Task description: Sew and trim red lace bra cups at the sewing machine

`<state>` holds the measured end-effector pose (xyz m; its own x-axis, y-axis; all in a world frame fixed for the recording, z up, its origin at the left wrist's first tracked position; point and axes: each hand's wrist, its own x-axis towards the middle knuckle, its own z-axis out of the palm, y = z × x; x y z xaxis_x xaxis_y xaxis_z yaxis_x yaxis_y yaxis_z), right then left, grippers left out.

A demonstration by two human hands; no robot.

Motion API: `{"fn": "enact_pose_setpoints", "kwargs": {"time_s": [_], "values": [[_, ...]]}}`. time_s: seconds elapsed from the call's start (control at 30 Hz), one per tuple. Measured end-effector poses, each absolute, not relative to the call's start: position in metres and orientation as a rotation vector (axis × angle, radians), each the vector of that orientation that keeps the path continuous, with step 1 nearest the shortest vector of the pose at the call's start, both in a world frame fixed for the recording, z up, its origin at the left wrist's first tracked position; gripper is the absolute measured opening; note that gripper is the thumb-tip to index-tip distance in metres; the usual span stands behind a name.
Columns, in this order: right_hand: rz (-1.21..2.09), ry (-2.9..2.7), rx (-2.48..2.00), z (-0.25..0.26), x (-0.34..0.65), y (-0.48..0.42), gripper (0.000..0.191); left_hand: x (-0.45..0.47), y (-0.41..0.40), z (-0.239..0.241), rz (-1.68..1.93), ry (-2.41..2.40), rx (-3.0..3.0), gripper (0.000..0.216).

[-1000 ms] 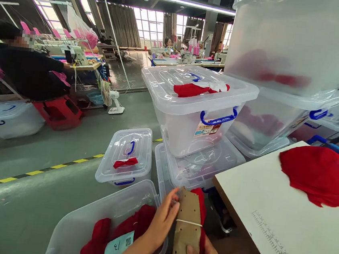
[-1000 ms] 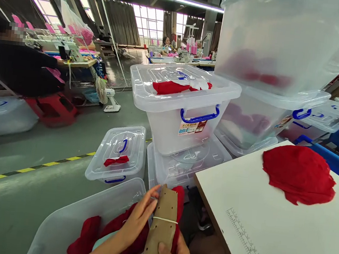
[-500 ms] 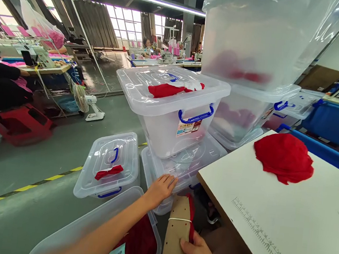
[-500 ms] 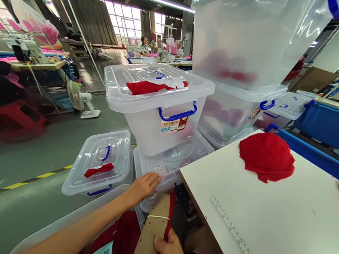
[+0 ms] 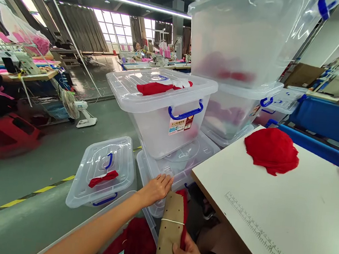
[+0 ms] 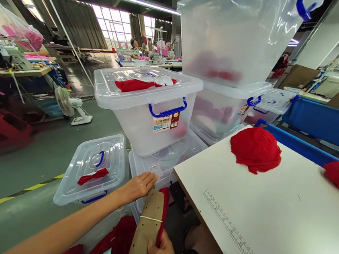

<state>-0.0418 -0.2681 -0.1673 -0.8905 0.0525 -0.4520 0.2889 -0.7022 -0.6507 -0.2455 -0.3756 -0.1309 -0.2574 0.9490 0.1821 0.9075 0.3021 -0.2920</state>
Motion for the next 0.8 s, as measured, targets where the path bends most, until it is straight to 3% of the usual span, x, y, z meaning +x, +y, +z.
{"fn": "enact_pose_setpoints", "kwargs": {"time_s": [0.8], "values": [[-2.63, 1.368, 0.978, -0.205, -0.043, -0.273, 0.046, -0.255, -0.374, -0.115, 0.297, -2.225, -1.737, 0.041]]}}
